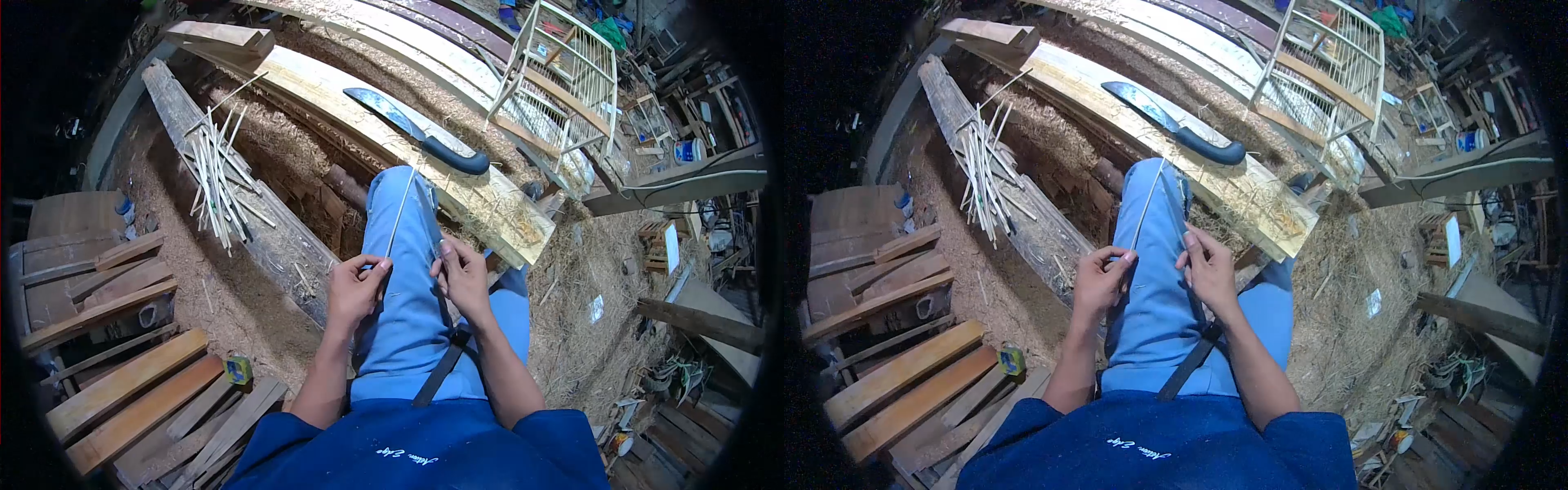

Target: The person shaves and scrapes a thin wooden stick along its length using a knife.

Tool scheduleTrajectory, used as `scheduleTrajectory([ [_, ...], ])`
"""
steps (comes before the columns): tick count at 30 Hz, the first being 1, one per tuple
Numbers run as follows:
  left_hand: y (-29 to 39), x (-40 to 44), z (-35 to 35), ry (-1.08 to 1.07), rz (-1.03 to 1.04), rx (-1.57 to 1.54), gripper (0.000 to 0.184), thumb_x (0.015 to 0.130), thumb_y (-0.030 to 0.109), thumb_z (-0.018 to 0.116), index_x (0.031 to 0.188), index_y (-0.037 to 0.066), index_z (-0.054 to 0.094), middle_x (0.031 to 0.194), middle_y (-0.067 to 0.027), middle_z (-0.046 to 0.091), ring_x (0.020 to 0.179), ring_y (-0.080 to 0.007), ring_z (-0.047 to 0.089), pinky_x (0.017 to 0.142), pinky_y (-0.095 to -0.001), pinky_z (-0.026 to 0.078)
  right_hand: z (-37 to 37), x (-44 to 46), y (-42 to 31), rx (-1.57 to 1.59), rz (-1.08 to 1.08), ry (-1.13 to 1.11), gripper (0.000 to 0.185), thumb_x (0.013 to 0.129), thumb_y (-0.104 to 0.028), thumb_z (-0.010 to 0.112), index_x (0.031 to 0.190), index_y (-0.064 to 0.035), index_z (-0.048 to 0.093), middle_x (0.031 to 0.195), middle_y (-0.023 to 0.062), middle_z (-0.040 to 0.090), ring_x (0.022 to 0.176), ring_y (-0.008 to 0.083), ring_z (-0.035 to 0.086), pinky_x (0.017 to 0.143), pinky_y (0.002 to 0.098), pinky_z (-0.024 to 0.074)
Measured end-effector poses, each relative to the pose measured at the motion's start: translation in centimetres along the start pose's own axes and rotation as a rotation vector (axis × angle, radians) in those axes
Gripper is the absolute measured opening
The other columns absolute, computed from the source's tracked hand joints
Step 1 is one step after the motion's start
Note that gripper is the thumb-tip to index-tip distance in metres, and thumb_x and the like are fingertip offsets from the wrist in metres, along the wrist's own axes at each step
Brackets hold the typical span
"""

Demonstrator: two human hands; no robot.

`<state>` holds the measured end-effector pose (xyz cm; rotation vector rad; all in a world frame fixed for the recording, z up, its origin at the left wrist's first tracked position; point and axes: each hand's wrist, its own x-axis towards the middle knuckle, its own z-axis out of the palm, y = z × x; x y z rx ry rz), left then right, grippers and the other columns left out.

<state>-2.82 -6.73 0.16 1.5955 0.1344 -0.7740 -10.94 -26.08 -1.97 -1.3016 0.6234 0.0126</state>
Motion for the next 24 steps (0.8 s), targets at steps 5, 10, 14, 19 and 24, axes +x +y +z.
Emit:
scheduleTrajectory([
  [5,0.5,0.0,-0.1,-0.021,0.01,0.016,0.02,0.099,0.018,0.069,0.096,-0.001,0.071,0.056,0.0053,0.055,0.044,-0.0012,0.043,0.041,-0.0221,0.027,1.5,0.1,-1.8,0.532,0.133,0.03,0.043,0.11,-0.024,0.047,0.148,-0.0071,0.041,0.083,0.0072,0.061,0.049,0.0095,0.049,0.044,0.0206,0.0394],
  [10,0.3,0.1,-0.2,-0.014,0.017,0.034,0.022,0.1,0.02,0.068,0.095,-0.001,0.071,0.055,0.0053,0.055,0.044,-0.0007,0.042,0.041,-0.0227,0.026,0.0,0.3,-0.8,0.267,0.075,-0.126,0.041,0.11,-0.025,0.047,0.147,-0.008,0.047,0.079,0.0042,0.062,0.058,0.0087,0.052,0.049,0.0225,0.0421],
  [14,1.2,-0.3,0.2,-0.017,-0.02,0.022,0.022,0.099,0.019,0.068,0.094,-0.001,0.072,0.054,0.0041,0.055,0.044,-0.0021,0.043,0.04,-0.0221,0.028,0.7,-0.5,-1.4,-0.285,-0.137,-0.106,0.042,0.103,-0.013,0.053,0.145,-0.0128,0.055,0.088,0.0074,0.068,0.073,0.0167,0.064,0.07,0.03,0.0507],
  [19,-0.2,0.4,0.6,-0.004,0.022,-0.002,0.021,0.099,0.018,0.067,0.094,-0.002,0.072,0.054,0.0037,0.055,0.042,-0.003,0.044,0.039,-0.0218,0.028,0.6,-1.4,-1.6,-0.615,-0.441,-0.172,0.044,0.092,0.001,0.061,0.135,-0.0085,0.065,0.117,0.0201,0.071,0.105,0.0308,0.07,0.094,0.0387,0.0524],
  [24,-0.8,0.6,1.0,0.05,0.081,0.038,0.022,0.1,0.018,0.067,0.094,-0.003,0.072,0.057,0.0058,0.054,0.044,-0.0017,0.042,0.041,-0.0214,0.028,1.4,-1.7,-0.7,-0.796,-0.433,-0.148,0.042,0.091,-0.004,0.066,0.131,-0.0158,0.069,0.103,0.0173,0.073,0.09,0.0325,0.071,0.081,0.0381,0.056],
])
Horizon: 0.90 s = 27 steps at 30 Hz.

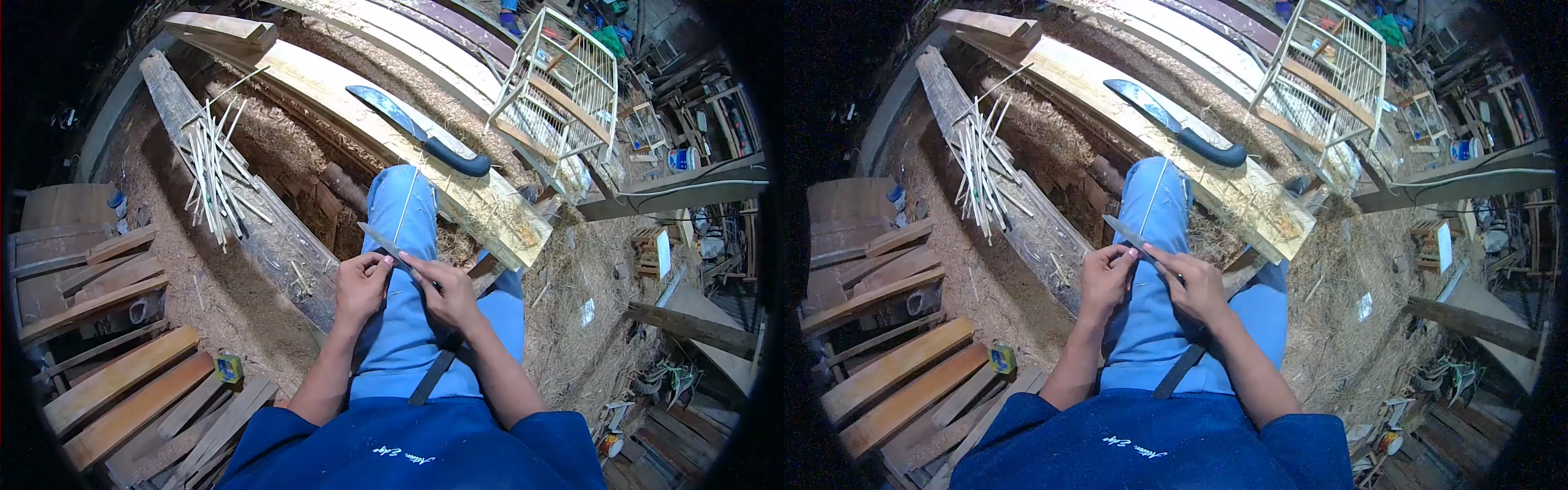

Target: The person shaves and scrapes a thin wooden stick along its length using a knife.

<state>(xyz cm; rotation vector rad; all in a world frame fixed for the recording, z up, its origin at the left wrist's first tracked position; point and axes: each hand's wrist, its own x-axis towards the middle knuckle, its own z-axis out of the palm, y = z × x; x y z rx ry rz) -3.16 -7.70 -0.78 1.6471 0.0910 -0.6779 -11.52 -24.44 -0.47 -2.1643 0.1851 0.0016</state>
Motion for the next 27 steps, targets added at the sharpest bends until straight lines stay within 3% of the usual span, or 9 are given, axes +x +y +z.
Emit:
scheduleTrajectory([
  [2,-0.6,0.0,-0.2,-0.01,-0.002,-0.036,0.022,0.1,0.017,0.067,0.094,-0.003,0.072,0.057,0.0062,0.054,0.044,-0.0014,0.041,0.041,-0.0214,0.028,1.2,0.0,0.9,-0.01,-0.055,0.058,0.043,0.09,-0.005,0.067,0.131,-0.0184,0.069,0.099,0.0176,0.073,0.084,0.0333,0.071,0.074,0.0385,0.0564],
  [4,-0.9,-0.2,-0.4,-0.022,-0.004,-0.074,0.021,0.1,0.017,0.066,0.094,-0.003,0.072,0.057,0.0065,0.054,0.044,-0.0011,0.041,0.041,-0.0213,0.027,1.8,0.2,1.3,0.014,-0.141,0.184,0.044,0.091,-0.015,0.068,0.133,-0.0284,0.067,0.074,0.0122,0.063,0.066,0.0333,0.064,0.06,0.0442,0.052],
  [10,-1.4,-1.9,-1.3,-0.052,-0.012,-0.127,0.02,0.101,0.016,0.065,0.094,-0.002,0.071,0.056,0.0066,0.054,0.043,-0.0006,0.04,0.039,-0.021,0.026,2.4,0.0,1.6,-0.103,-0.14,0.233,0.046,0.09,-0.016,0.069,0.133,-0.0322,0.067,0.067,0.0087,0.058,0.058,0.0307,0.062,0.053,0.0444,0.0487],
  [14,-2.1,-3.9,-2.5,-0.047,-0.047,-0.108,0.021,0.101,0.016,0.064,0.093,-0.002,0.071,0.054,0.0051,0.053,0.042,-0.0015,0.041,0.038,-0.0208,0.028,2.0,-0.1,0.7,-0.15,-0.087,0.19,0.043,0.088,-0.008,0.07,0.128,-0.023,0.071,0.073,0.0109,0.065,0.061,0.0285,0.064,0.056,0.0388,0.0501],
  [17,-2.4,-5.8,-3.3,-0.052,-0.07,-0.091,0.02,0.101,0.014,0.064,0.092,-0.003,0.071,0.054,0.0054,0.053,0.043,-0.0005,0.041,0.04,-0.0205,0.027,2.2,0.0,0.8,-0.18,-0.079,0.201,0.043,0.088,-0.009,0.07,0.128,-0.0243,0.071,0.073,0.0104,0.065,0.06,0.0281,0.063,0.055,0.0394,0.05],
  [20,-2.5,-8.3,-4.2,-0.056,-0.117,-0.067,0.019,0.101,0.012,0.064,0.092,-0.004,0.071,0.055,0.0059,0.053,0.044,0.0004,0.041,0.041,-0.0203,0.026,2.4,0.2,1.3,-0.204,-0.101,0.262,0.044,0.091,-0.019,0.068,0.133,-0.0328,0.067,0.065,0.0072,0.056,0.055,0.029,0.06,0.051,0.0437,0.047],
  [22,-3.2,-10.0,-5.3,-0.075,-0.128,-0.048,0.02,0.1,0.013,0.065,0.091,-0.004,0.071,0.054,0.0058,0.053,0.044,0.0,0.041,0.04,-0.0206,0.026,2.1,0.5,1.0,-0.231,-0.065,0.273,0.042,0.089,-0.01,0.07,0.128,-0.0254,0.071,0.073,0.0098,0.065,0.06,0.0276,0.064,0.055,0.0403,0.05],
  [27,-3.2,-9.3,-5.5,0.012,-0.096,-0.095,0.019,0.099,0.013,0.066,0.096,-0.004,0.073,0.056,0.0058,0.053,0.045,-0.0002,0.041,0.042,-0.0205,0.026,2.5,1.1,0.8,-0.044,-0.038,0.293,0.036,0.094,-0.011,0.066,0.128,-0.0177,0.07,0.087,0.0159,0.071,0.074,0.0335,0.069,0.065,0.04,0.0535],
])
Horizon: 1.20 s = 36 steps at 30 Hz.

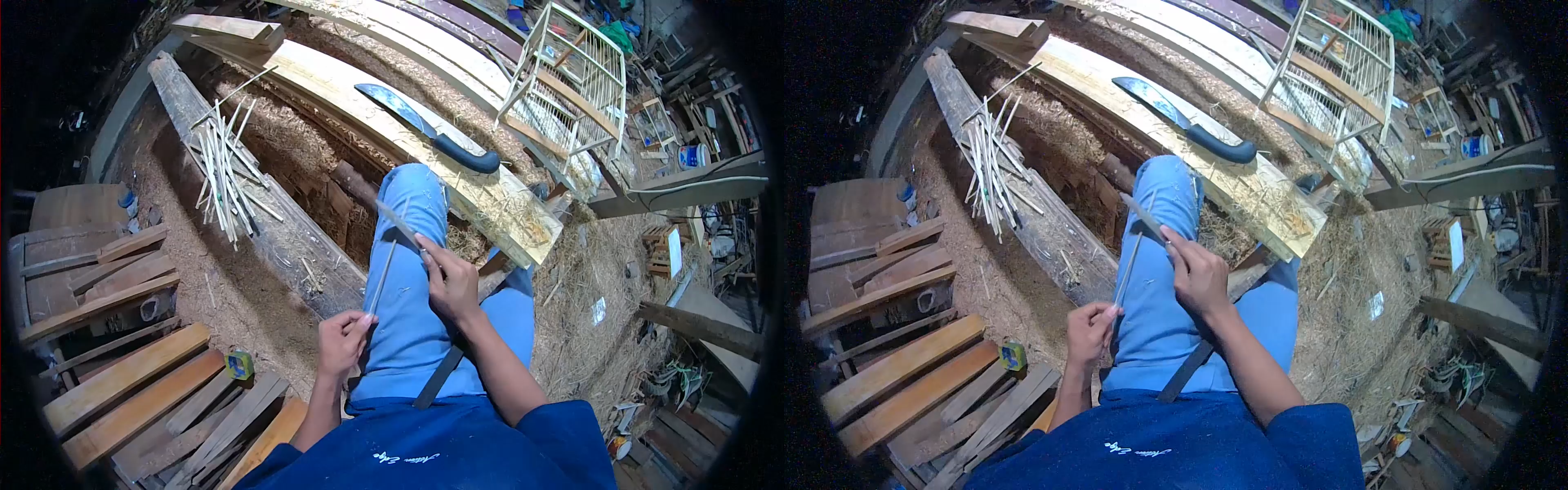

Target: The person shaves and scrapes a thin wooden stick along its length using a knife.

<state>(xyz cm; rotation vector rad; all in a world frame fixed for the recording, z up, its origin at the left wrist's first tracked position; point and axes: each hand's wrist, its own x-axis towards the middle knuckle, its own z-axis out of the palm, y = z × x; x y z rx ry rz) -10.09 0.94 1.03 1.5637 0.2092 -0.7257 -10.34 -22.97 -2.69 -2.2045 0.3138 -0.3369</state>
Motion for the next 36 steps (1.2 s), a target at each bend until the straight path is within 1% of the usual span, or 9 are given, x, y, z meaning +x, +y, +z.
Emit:
scheduleTrajectory([
  [2,1.3,2.4,1.5,0.002,0.053,0.049,0.02,0.099,0.014,0.066,0.095,-0.004,0.073,0.056,0.0061,0.053,0.046,-0.0002,0.041,0.042,-0.0209,0.026,0.2,0.9,0.9,0.113,-0.06,0.103,0.028,0.097,-0.019,0.062,0.125,-0.0171,0.07,0.09,0.0162,0.071,0.076,0.0354,0.069,0.068,0.044,0.0542],
  [6,5.4,7.4,5.4,-0.025,0.08,0.153,0.022,0.099,0.018,0.067,0.094,-0.003,0.075,0.057,0.0066,0.053,0.046,-0.0007,0.041,0.042,-0.0219,0.027,-1.9,3.2,0.3,-0.021,0.003,0.023,0.021,0.098,-0.018,0.061,0.116,-0.0128,0.069,0.098,0.0176,0.071,0.086,0.0385,0.07,0.073,0.0477,0.0539],
  [9,6.0,9.7,6.7,-0.089,0.021,0.095,0.023,0.1,0.019,0.067,0.095,-0.002,0.075,0.057,0.0069,0.053,0.047,-0.0009,0.04,0.043,-0.0223,0.027,-3.0,4.2,0.2,-0.024,0.111,-0.06,0.021,0.097,-0.019,0.062,0.116,-0.0116,0.07,0.096,0.0178,0.072,0.087,0.037,0.071,0.074,0.0461,0.0545],
  [11,4.9,10.6,7.0,-0.078,0.036,0.073,0.023,0.099,0.021,0.068,0.094,0.0,0.076,0.054,0.0053,0.052,0.043,-0.0027,0.04,0.041,-0.022,0.026,-2.5,3.7,0.8,0.053,0.094,-0.04,0.021,0.097,-0.019,0.064,0.114,-0.0107,0.071,0.094,0.0175,0.072,0.087,0.036,0.072,0.075,0.0445,0.0549],
  [13,4.8,10.1,6.6,-0.079,0.039,0.095,0.024,0.1,0.022,0.067,0.096,-0.001,0.076,0.054,0.0067,0.051,0.043,-0.0021,0.039,0.041,-0.0224,0.025,-1.7,3.5,1.2,0.178,0.086,-0.032,0.019,0.094,-0.019,0.069,0.109,-0.0088,0.074,0.091,0.0164,0.074,0.087,0.0325,0.073,0.076,0.0401,0.0558],
  [16,3.8,9.4,6.0,-0.076,0.05,0.021,0.026,0.102,0.022,0.064,0.1,-0.001,0.076,0.056,0.0089,0.049,0.045,-0.0006,0.036,0.041,-0.0214,0.024,-0.9,3.1,1.5,0.234,0.072,-0.018,0.018,0.093,-0.02,0.071,0.107,-0.0088,0.075,0.093,0.0149,0.074,0.086,0.0326,0.073,0.074,0.0403,0.0557],
  [24,3.5,6.9,4.8,-0.079,0.0,-0.006,0.025,0.101,0.02,0.065,0.098,-0.003,0.075,0.054,0.0073,0.05,0.041,-0.0008,0.037,0.039,-0.0209,0.023,0.2,2.5,1.4,0.041,0.007,0.083,0.014,0.091,-0.024,0.073,0.101,-0.0141,0.074,0.086,0.0077,0.071,0.075,0.0316,0.07,0.064,0.043,0.0527],
  [31,1.8,2.5,2.1,-0.087,-0.098,0.031,0.026,0.102,0.018,0.063,0.099,-0.005,0.074,0.051,0.0064,0.048,0.04,-0.0013,0.036,0.037,-0.0217,0.023,0.6,2.8,1.5,0.004,0.012,0.132,0.014,0.092,-0.024,0.071,0.101,-0.0142,0.073,0.085,0.0085,0.069,0.075,0.0324,0.069,0.062,0.0434,0.0517],
  [36,0.5,-0.1,-0.1,-0.114,-0.102,-0.059,0.025,0.101,0.016,0.064,0.096,-0.006,0.075,0.051,0.0035,0.052,0.04,-0.0015,0.04,0.038,-0.0208,0.025,0.7,3.1,1.6,-0.06,0.055,0.168,0.016,0.091,-0.025,0.072,0.103,-0.0142,0.073,0.089,0.0087,0.071,0.077,0.0333,0.07,0.064,0.0442,0.0524],
])
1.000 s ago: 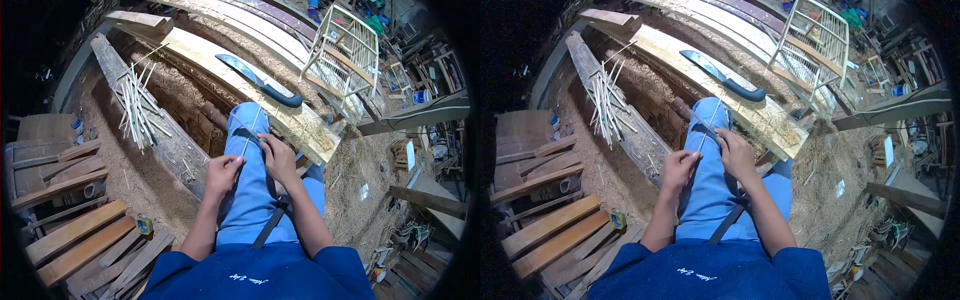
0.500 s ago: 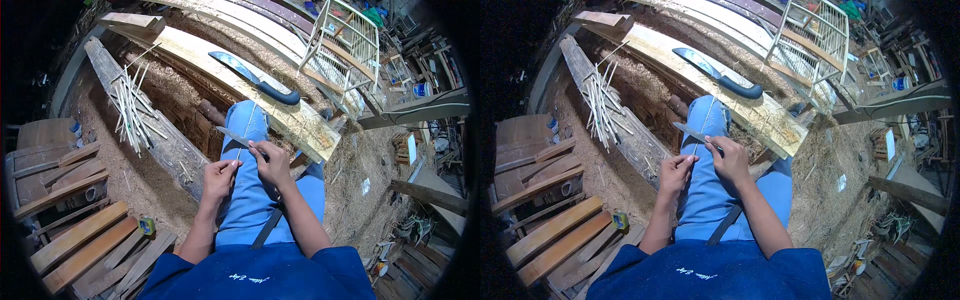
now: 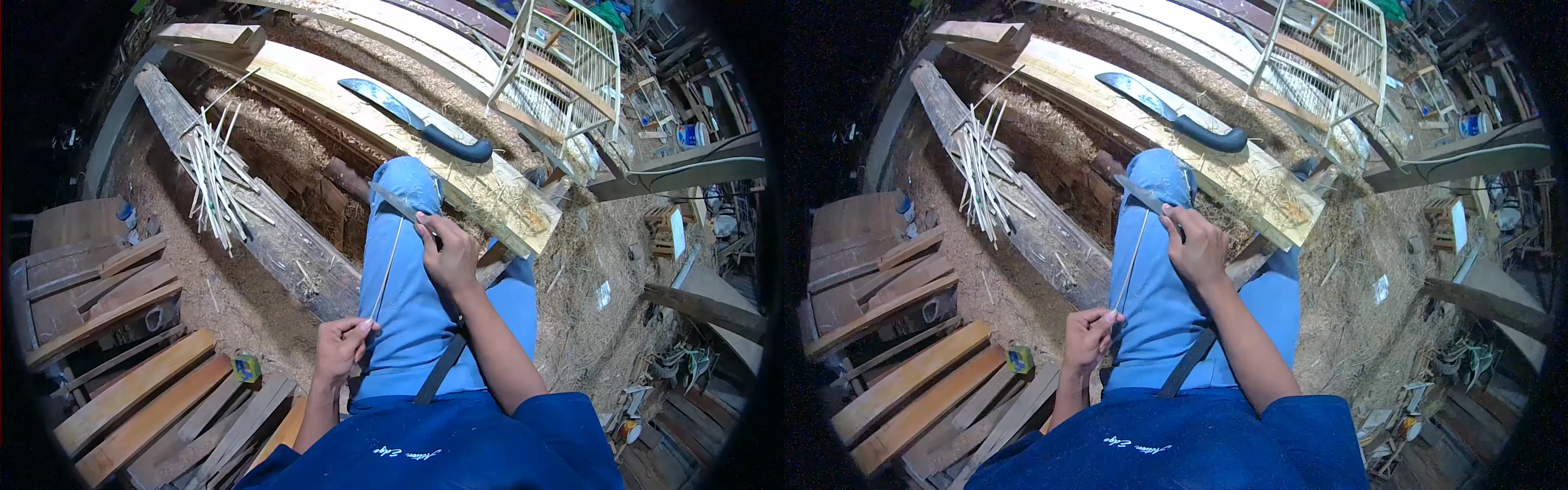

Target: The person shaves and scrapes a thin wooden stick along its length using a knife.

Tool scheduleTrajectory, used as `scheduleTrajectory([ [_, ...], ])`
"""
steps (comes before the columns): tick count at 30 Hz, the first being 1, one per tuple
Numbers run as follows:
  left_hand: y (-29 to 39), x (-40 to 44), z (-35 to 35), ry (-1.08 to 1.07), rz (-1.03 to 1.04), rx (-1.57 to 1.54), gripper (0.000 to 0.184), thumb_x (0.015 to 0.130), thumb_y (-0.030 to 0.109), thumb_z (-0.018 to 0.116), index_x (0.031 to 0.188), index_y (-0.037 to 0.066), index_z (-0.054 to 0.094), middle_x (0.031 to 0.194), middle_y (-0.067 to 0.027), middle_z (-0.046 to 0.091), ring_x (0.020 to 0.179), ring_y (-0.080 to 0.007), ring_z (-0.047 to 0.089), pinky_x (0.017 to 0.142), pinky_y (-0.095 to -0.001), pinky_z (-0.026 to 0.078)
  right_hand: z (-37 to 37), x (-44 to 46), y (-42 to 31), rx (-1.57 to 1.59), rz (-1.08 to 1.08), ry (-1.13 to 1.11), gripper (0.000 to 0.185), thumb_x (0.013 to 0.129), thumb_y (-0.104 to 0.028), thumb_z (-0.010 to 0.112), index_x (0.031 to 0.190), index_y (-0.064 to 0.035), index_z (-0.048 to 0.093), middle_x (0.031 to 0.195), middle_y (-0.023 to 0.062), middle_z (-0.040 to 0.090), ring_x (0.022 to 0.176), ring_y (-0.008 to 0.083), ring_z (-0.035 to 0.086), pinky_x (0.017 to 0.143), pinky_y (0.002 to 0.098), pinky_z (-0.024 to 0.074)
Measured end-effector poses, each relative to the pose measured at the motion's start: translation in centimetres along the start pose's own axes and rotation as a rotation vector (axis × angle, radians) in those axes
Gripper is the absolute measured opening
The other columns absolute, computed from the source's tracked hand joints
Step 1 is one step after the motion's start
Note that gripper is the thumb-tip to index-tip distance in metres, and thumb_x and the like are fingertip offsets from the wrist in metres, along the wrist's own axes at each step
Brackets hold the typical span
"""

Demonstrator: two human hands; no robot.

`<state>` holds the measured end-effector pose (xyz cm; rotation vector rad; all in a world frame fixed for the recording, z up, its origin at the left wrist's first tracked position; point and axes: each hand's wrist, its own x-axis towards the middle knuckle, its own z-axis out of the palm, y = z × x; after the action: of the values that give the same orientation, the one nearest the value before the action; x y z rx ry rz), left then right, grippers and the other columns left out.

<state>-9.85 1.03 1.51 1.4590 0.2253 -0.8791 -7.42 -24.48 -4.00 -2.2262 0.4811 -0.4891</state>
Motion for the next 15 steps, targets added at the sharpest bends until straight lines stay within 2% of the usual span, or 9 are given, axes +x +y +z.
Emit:
scheduleTrajectory([
  [4,0.5,0.5,0.0,0.004,0.02,-0.005,0.024,0.101,0.015,0.064,0.097,-0.005,0.074,0.051,0.0038,0.052,0.04,-0.0017,0.04,0.039,-0.0209,0.026,0.2,0.1,-0.2,0.043,0.022,0.034,0.016,0.091,-0.024,0.072,0.104,-0.0145,0.074,0.093,0.0089,0.073,0.08,0.0331,0.071,0.067,0.0426,0.0544],
  [7,2.4,3.3,2.0,0.035,0.046,0.08,0.025,0.102,0.016,0.063,0.098,-0.005,0.074,0.052,0.0043,0.051,0.04,-0.0019,0.04,0.039,-0.0213,0.025,-0.4,-0.5,-0.4,0.104,-0.039,-0.01,0.016,0.091,-0.023,0.072,0.103,-0.0136,0.076,0.096,0.0098,0.075,0.081,0.0318,0.072,0.069,0.0401,0.0561],
  [9,3.4,6.0,3.7,0.018,0.093,0.128,0.026,0.103,0.018,0.062,0.099,-0.004,0.074,0.053,0.0054,0.051,0.041,-0.0017,0.039,0.039,-0.0219,0.025,-1.4,-0.8,-1.2,0.13,-0.037,-0.137,0.015,0.09,-0.022,0.073,0.102,-0.0126,0.076,0.095,0.0104,0.075,0.082,0.0304,0.073,0.07,0.0383,0.0569],
  [11,4.1,8.3,4.7,-0.004,0.113,0.105,0.028,0.103,0.023,0.062,0.098,-0.002,0.074,0.051,0.006,0.048,0.039,-0.0022,0.037,0.036,-0.0217,0.024,-1.4,-1.3,-1.2,0.165,-0.057,-0.121,0.015,0.089,-0.021,0.074,0.101,-0.0123,0.077,0.095,0.0104,0.075,0.081,0.0295,0.073,0.068,0.0379,0.0568],
  [15,4.5,9.3,5.2,-0.011,0.106,0.084,0.027,0.103,0.023,0.063,0.098,-0.001,0.075,0.051,0.0074,0.047,0.039,-0.0019,0.035,0.037,-0.0222,0.022,-1.4,-1.2,-0.7,0.127,-0.054,-0.075,0.015,0.089,-0.021,0.074,0.101,-0.0121,0.076,0.093,0.0096,0.075,0.079,0.03,0.073,0.067,0.0395,0.0561],
])
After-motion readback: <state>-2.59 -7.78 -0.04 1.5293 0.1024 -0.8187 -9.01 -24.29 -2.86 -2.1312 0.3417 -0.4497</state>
